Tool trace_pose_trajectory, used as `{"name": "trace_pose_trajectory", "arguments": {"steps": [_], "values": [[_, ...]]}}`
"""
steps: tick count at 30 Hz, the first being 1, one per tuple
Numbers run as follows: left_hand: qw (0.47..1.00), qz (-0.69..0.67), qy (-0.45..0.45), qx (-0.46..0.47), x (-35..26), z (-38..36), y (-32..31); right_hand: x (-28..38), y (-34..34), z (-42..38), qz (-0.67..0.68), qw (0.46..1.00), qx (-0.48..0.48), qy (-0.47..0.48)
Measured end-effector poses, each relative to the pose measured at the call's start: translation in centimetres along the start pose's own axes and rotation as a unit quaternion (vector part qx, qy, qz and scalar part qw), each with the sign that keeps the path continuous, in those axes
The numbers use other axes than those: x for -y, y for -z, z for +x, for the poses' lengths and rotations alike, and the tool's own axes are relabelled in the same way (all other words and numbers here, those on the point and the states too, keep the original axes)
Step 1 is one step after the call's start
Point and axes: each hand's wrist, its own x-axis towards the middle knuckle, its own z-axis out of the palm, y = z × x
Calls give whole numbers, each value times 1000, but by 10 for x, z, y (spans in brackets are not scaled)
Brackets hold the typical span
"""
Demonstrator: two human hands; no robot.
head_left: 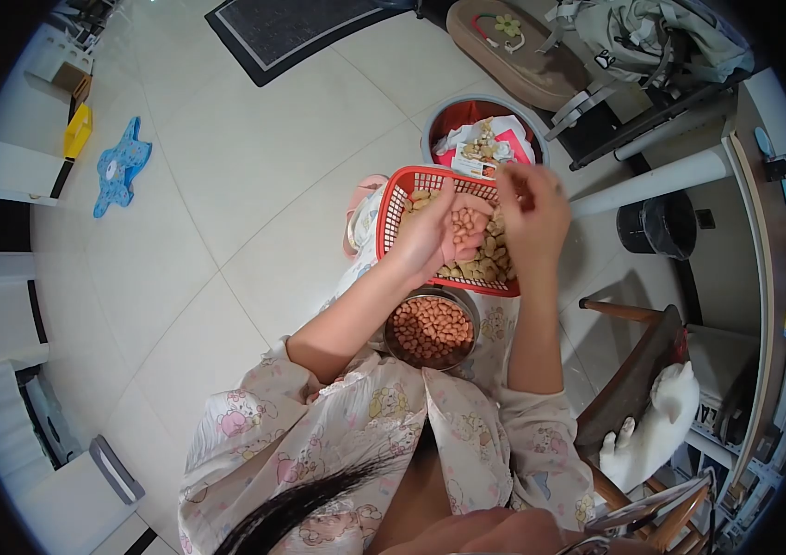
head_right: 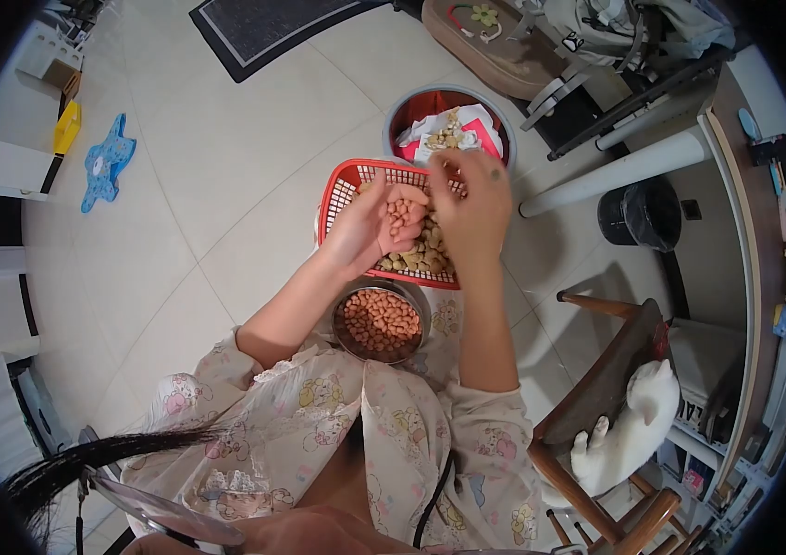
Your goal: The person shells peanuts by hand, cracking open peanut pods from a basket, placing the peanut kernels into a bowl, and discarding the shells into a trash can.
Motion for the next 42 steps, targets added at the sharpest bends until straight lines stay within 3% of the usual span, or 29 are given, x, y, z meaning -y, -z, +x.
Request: {"name": "trace_pose_trajectory", "arguments": {"steps": [2, 3, 7, 9, 13, 15, 19, 21, 28, 30, 32, 34, 35, 36, 37, 39, 42], "values": [[999, -34, 10, -36, -3, -1, -4, -20, -1, 26, -59, 998, 4, 17], [999, -47, 2, 23, 0, 2, 10, -29, -1, 36, -117, 993, 9, 33], [999, -44, 0, 3, -5, -1, 3, -35, 1, 52, -194, 974, -8, 117], [999, -53, -2, -6, -6, -3, 3, -18, 14, 43, -119, 983, 35, 138], [998, -58, -2, 15, -8, -1, 6, 8, 20, 12, -75, 980, 110, 150], [996, -82, -9, -19, -7, 0, 4, 12, 18, 3, -71, 971, 149, 174], [998, -64, -22, 4, -6, 0, 3, 5, 12, -2, -76, 968, 134, 197], [999, -25, -10, -38, -7, -3, -2, 3, 11, -2, -88, 962, 147, 210], [998, -32, -18, -48, -14, -20, -9, 21, 24, -3, -61, 969, 115, 211], [1000, 11, 6, -10, -16, -40, -11, 38, 48, -9, 115, 976, 122, 139], [980, 55, 99, 161, -15, -62, -3, 54, 73, -22, 395, 896, 198, 38], [961, 12, 247, 124, 0, -86, -7, 70, 75, -37, 577, 780, 232, 70], [959, 13, 252, 127, 7, -89, -9, 77, 76, -32, 613, 728, 295, 81], [949, 83, 298, 61, 13, -91, -10, 82, 78, -29, 645, 671, 355, 91], [928, 154, 340, -5, 19, -93, -9, 86, 80, -32, 644, 674, 350, 90], [940, 142, 312, 10, 42, -99, 12, 92, 85, -43, 685, 608, 400, 34], [953, 149, 262, 40, 53, -99, 27, 97, 82, -44, 705, 579, 407, 48]]}}
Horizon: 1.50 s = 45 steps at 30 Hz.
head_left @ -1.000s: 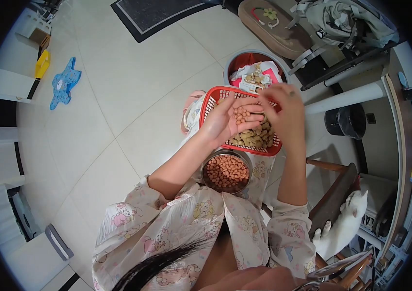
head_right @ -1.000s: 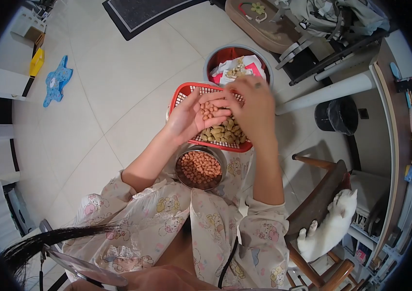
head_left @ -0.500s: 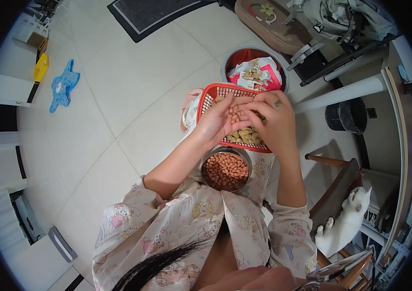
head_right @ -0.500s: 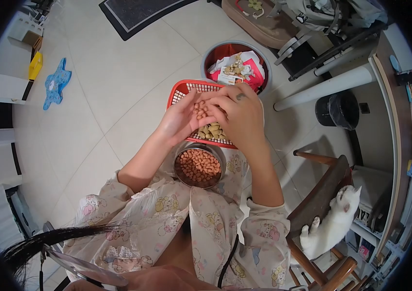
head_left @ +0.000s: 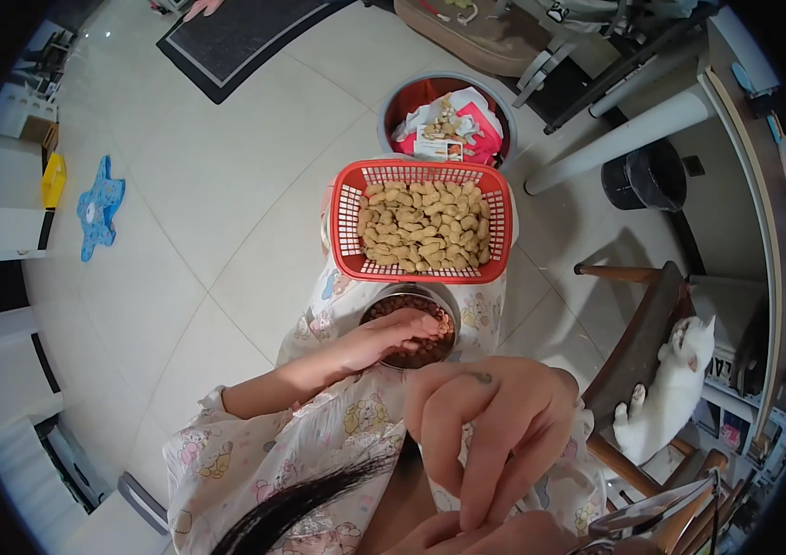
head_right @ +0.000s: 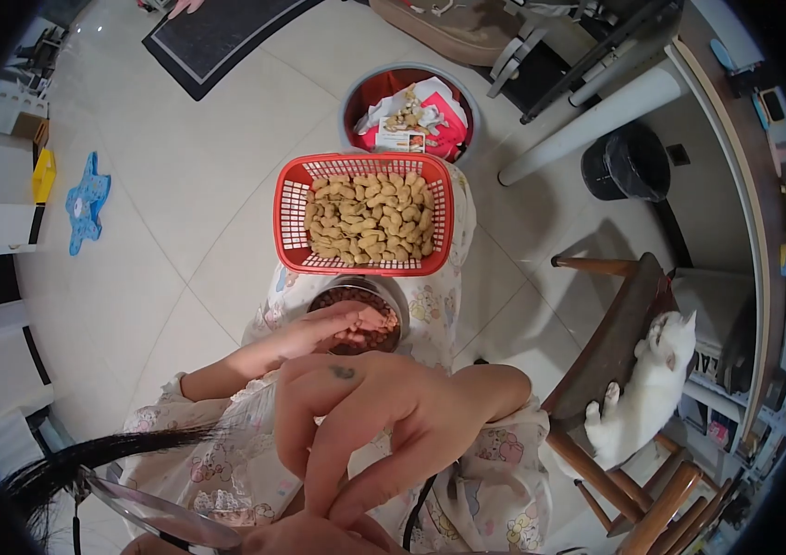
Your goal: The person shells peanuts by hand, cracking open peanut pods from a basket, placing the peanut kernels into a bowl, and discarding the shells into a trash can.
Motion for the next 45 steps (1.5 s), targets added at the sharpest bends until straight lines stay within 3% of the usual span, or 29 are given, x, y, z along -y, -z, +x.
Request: {"name": "trace_pose_trajectory", "arguments": {"steps": [2, 5, 10, 11, 13, 14, 16, 17, 18, 19, 20, 22, 26, 28, 30, 31, 32, 34, 35, 38, 40, 42, 44, 45], "values": [[996, 83, -26, -37, -17, -7, -14, -1, -1, 1, 10, 1000, 2, -2], [997, 40, 25, -55, -29, -13, -25, -3, -1, 2, 23, 1000, 7, 2], [996, 88, 2, -33, -33, -13, -17, -7, 5, 2, 35, 999, 2, 19], [995, 94, 0, -29, -32, -15, -15, -6, 12, 2, 10, 1000, -26, 11], [997, 70, -13, -19, -31, -17, -16, -4, 29, 0, -199, 970, -132, -37], [999, 47, -25, -6, -31, -18, -15, -5, 40, -1, -375, 902, -204, -73], [997, 66, -11, -47, -32, -23, -15, -31, 79, -12, -686, 694, -196, -92], [997, 52, 6, -58, -40, -28, -18, -39, 85, -14, -686, 695, -193, -89], [997, 37, 22, -69, -46, -33, -20, -45, 90, -16, -735, 643, -170, -130], [997, 73, -20, -32, -52, -37, -16, -50, 93, -19, -778, 586, -146, -171], [997, 71, -21, -34, -64, -42, -8, -54, 95, -21, -777, 588, -144, -171], [975, 132, -178, -8, -97, -49, 5, -60, 96, -23, -786, 564, -114, -225], [907, 149, -379, -109, -168, -12, 1, -65, 93, -18, -777, 578, -115, -223], [872, 247, -380, -187, -192, 27, 7, -65, 92, -15, -799, 552, -115, -208], [849, 334, -313, -263, -204, 71, 18, -68, 96, -18, -811, 537, -98, -212], [847, 333, -318, -264, -202, 90, 27, -68, 97, -19, -821, 520, -87, -221], [786, 470, -270, -298, -198, 110, 35, -67, 97, -20, -823, 516, -85, -219], [701, 597, -216, -325, -201, 121, 42, -65, 96, -21, -805, 532, -119, -234], [707, 594, -244, -297, -200, 124, 48, -63, 98, -22, -805, 532, -120, -235], [829, 488, -158, -222, -204, 111, 50, -63, 100, -25, -787, 555, -128, -236], [723, 553, -260, -323, -198, 108, 51, -59, 99, -21, -772, 560, -120, -275], [716, 561, -233, -345, -198, 105, 51, -58, 102, -21, -759, 574, -142, -273], [715, 532, -335, -305, -193, 100, 51, -55, 103, -18, -744, 587, -165, -272], [716, 533, -335, -303, -192, 94, 49, -52, 103, -14, -739, 597, -199, -240]]}}
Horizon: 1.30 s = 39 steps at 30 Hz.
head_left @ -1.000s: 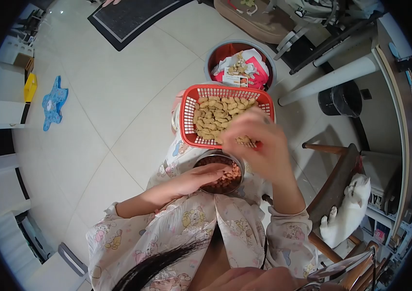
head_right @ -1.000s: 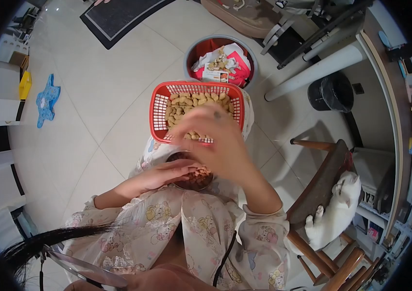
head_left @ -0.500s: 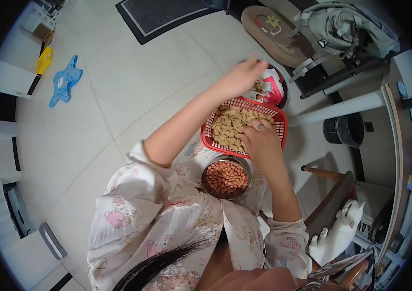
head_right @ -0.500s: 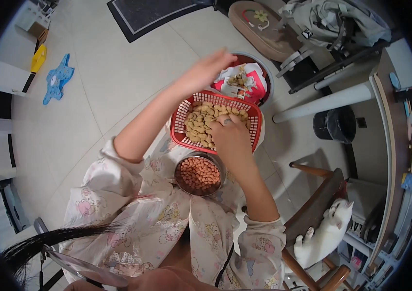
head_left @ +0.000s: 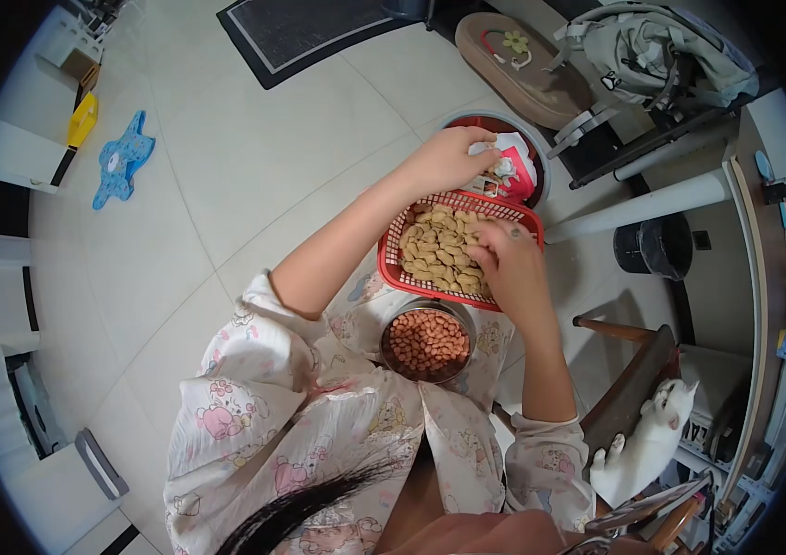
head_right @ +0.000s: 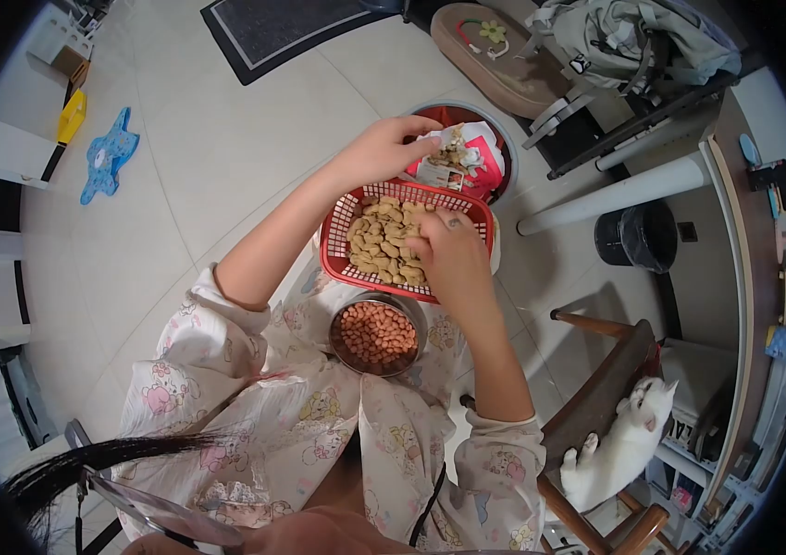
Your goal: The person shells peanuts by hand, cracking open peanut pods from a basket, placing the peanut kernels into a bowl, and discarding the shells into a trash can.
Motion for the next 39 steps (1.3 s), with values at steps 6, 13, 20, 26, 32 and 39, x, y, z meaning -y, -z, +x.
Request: {"name": "trace_pose_trajectory", "arguments": {"steps": [6, 13, 20, 26, 32, 39], "values": [[960, -267, 32, 80, -21, -32, 4, -12, 4, 13, 252, 954, -140, -84], [882, -445, 86, 127, -38, -50, -2, 11, 7, 37, 529, 815, -232, -58], [822, -547, 88, 131, -35, -49, -8, -4, 1, 42, 595, 775, -201, -67], [799, -580, 124, 96, -33, -51, -24, -20, -11, 41, 621, 758, -189, -61], [817, -559, 136, 47, -41, -56, -26, -7, -6, 41, 597, 762, -219, -121], [957, -265, 55, -108, -63, -65, -32, 1, -10, 37, 401, 851, -333, -52]]}}
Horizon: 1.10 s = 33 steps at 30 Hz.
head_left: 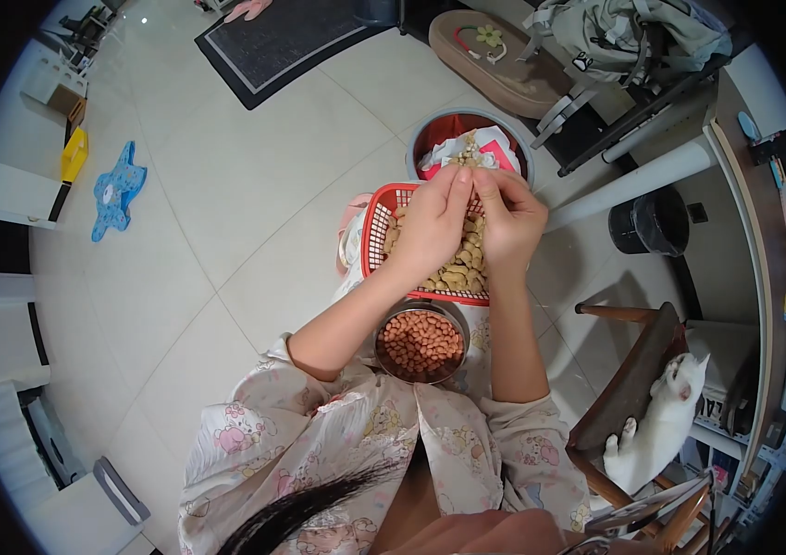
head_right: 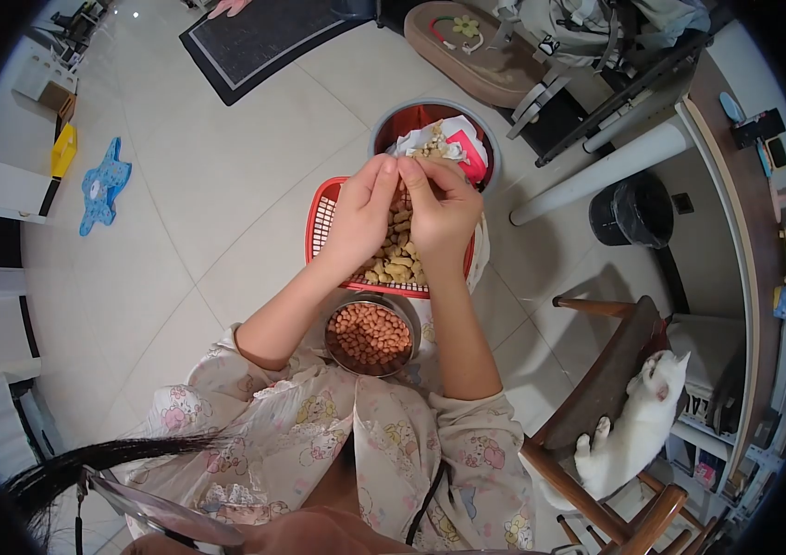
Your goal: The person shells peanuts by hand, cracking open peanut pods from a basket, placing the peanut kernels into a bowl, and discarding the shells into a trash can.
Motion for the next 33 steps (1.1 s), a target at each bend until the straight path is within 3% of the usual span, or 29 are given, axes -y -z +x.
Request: {"name": "trace_pose_trajectory", "arguments": {"steps": [2, 5, 12, 16, 18, 20, 23, 25, 29, 33], "values": [[996, 72, -44, -29, 1, -1, -2, 2, -4, -3, 8, 1000, -10, -9], [996, 42, -59, -49, 0, -2, -6, 2, -9, -7, 17, 999, -45, -4], [1000, -3, -7, -29, 4, -3, -1, -12, -12, -16, 59, 996, -57, -35], [993, -112, 32, -12, 2, -2, 4, -10, -12, -16, 169, 981, -24, -91], [990, -130, 45, 4, 0, -2, 4, 0, -11, -15, 144, 985, -15, -93], [954, -264, 138, 5, -2, -2, 3, 4, -11, -14, 121, 988, -5, -96], [916, -343, 201, 49, 3, 1, 11, 2, -3, -11, 18, 999, 11, -30], [911, -347, 212, 60, -1, 1, 12, 2, 7, -4, -245, 949, 48, 191], [885, -391, 229, 109, 7, 2, 15, 14, 16, 4, -306, 911, 94, 261], [882, -389, 252, 86, 4, 1, 11, 18, 18, 9, -310, 897, 111, 296]]}}
